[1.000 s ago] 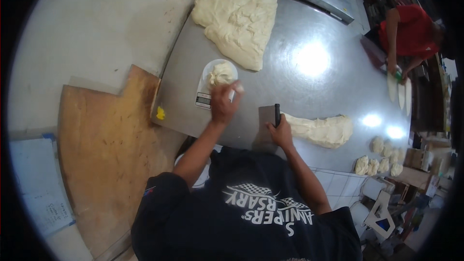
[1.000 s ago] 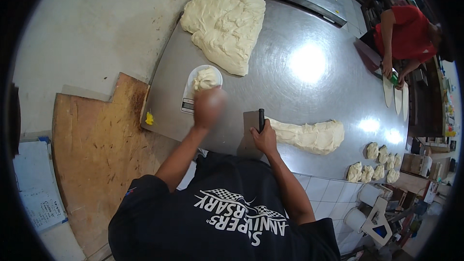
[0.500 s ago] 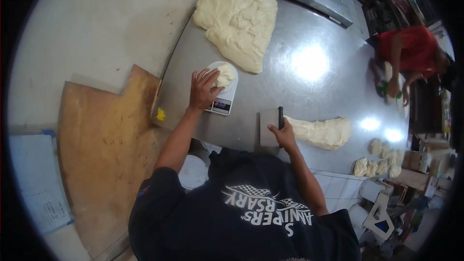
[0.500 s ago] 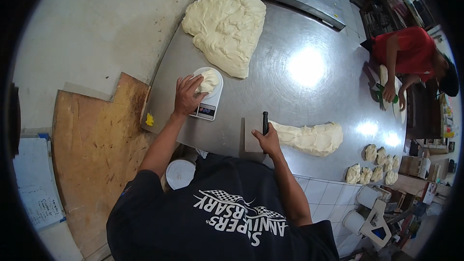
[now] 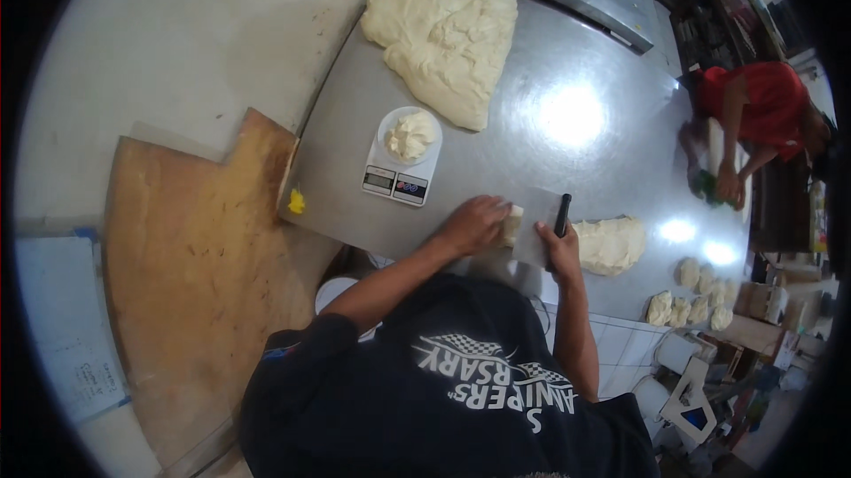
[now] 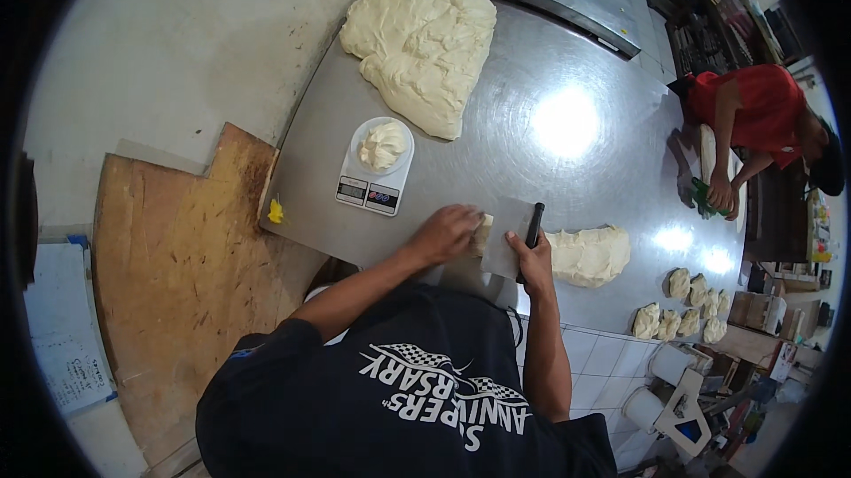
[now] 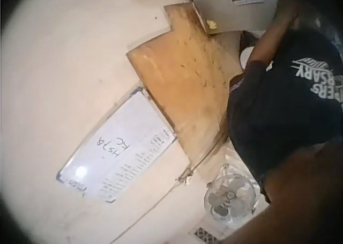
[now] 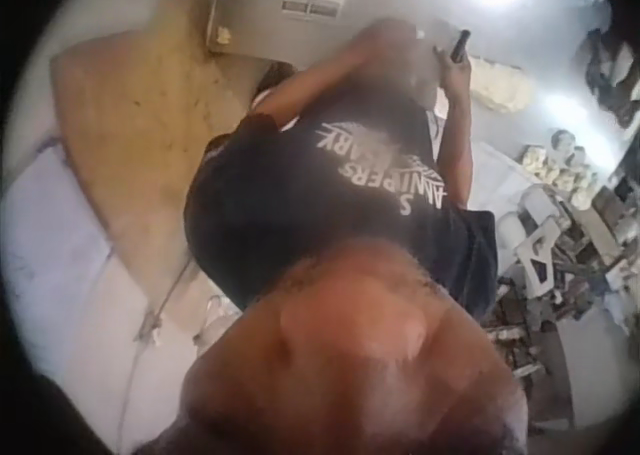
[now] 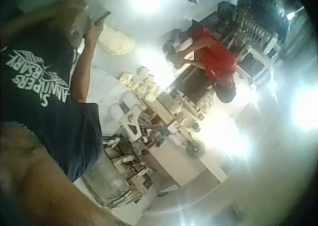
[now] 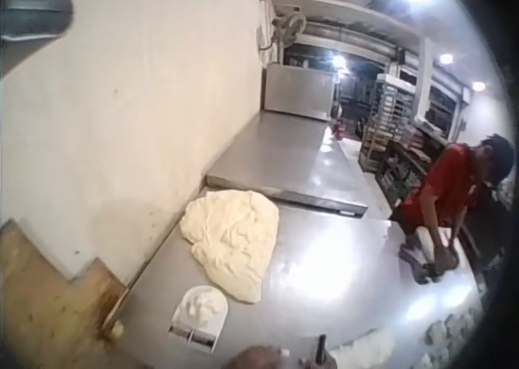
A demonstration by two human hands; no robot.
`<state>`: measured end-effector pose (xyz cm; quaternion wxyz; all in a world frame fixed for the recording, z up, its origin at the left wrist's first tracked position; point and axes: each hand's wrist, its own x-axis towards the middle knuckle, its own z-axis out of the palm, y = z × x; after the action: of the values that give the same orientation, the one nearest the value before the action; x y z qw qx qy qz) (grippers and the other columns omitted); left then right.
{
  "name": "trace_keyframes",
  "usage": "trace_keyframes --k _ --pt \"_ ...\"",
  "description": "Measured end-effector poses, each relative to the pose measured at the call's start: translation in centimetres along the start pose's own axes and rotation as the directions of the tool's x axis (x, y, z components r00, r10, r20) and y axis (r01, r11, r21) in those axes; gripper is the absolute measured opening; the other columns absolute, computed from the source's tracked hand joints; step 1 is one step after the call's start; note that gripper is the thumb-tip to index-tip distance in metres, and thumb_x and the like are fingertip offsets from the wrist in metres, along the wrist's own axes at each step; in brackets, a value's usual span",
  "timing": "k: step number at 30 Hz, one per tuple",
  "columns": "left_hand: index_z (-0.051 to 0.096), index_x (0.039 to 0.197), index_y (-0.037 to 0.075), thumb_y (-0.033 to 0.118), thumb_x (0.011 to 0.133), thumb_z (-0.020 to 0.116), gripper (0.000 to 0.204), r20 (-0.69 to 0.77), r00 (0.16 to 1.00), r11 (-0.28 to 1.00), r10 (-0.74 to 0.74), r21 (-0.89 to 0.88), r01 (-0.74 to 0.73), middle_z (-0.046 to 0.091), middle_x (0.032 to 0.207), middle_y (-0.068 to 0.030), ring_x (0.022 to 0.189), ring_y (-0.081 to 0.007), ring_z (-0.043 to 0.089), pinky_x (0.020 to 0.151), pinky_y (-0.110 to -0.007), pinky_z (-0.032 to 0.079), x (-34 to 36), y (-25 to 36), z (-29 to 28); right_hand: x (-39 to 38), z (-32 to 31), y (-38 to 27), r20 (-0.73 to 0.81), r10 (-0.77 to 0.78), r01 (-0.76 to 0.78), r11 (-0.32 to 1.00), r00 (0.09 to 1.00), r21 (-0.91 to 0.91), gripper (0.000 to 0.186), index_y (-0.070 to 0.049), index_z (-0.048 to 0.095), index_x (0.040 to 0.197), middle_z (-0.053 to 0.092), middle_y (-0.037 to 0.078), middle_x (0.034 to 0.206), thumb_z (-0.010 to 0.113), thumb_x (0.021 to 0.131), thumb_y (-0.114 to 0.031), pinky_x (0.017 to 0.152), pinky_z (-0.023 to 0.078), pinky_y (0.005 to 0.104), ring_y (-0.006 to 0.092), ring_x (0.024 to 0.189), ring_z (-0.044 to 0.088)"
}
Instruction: The person portions dough by cutting segments from a larger mass using a scraper, weighing each piece on a digital scale, and placing the measured portions onto a metal table.
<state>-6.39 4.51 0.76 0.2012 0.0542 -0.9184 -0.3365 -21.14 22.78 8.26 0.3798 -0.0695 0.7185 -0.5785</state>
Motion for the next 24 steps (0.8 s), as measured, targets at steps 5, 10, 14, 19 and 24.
trace_keyframes --k 5,10,14,19,24 --pt "0.066 0.126 -0.002 0.003 0.087 0.063 0.040 0.099 0.987 0.991 -0.130 -0.031 0.133 0.067 0.125 -0.0196 0.120 -0.0365 0.062 0.104 -0.044 0.051 0.1 1.5 1.2 -0.6 0.6 -0.1 -0.015 -0.022 0.021 0.998 1.000 -0.054 0.042 0.004 0.061 0.127 0.073 0.013 0.109 0.077 0.093 -0.016 0.080 0.058 0.0331 0.0187 0.092 0.070" --pt "0.068 0.122 -0.002 0.007 0.087 0.065 0.035 0.120 0.968 0.963 -0.218 -0.131 0.234 0.070 0.115 -0.0200 0.106 -0.0398 0.066 0.091 -0.045 0.055 -0.2 2.4 1.0 -0.1 0.5 1.0 -0.028 -0.015 0.013 0.998 0.999 -0.065 0.042 0.004 0.060 0.126 0.073 0.014 0.107 0.077 0.093 -0.016 0.077 0.058 0.0331 0.0198 0.090 0.070" --pt "0.070 0.119 0.000 0.009 0.087 0.068 0.033 0.023 0.955 0.927 -0.297 -0.235 0.293 0.072 0.108 -0.0201 0.097 -0.0411 0.070 0.083 -0.048 0.056 -0.5 2.6 1.6 -0.1 0.8 0.7 -0.047 -0.004 0.000 0.997 0.999 -0.073 0.042 0.003 0.060 0.124 0.073 0.014 0.105 0.078 0.092 -0.018 0.074 0.058 0.0333 0.0203 0.087 0.071" --pt "0.075 0.109 0.002 0.007 0.086 0.072 0.024 0.085 0.939 0.907 -0.334 -0.242 0.345 0.076 0.095 -0.0186 0.086 -0.0392 0.073 0.078 -0.044 0.058 0.1 1.6 1.2 -0.1 0.9 0.9 -0.039 -0.028 0.020 0.980 0.999 -0.200 0.039 0.003 0.063 0.117 0.074 0.014 0.099 0.079 0.090 -0.019 0.074 0.057 0.0350 0.0210 0.084 0.071" --pt "0.077 0.114 0.006 0.016 0.091 0.078 0.026 0.098 0.874 0.796 -0.476 -0.374 0.476 0.079 0.092 -0.0163 0.080 -0.0255 0.077 0.071 -0.035 0.059 -1.7 0.5 1.4 -0.1 1.9 1.1 0.037 -0.059 0.070 0.871 0.998 -0.487 0.038 0.004 0.064 0.109 0.074 0.017 0.094 0.081 0.085 -0.020 0.078 0.057 0.0377 0.0246 0.084 0.072"
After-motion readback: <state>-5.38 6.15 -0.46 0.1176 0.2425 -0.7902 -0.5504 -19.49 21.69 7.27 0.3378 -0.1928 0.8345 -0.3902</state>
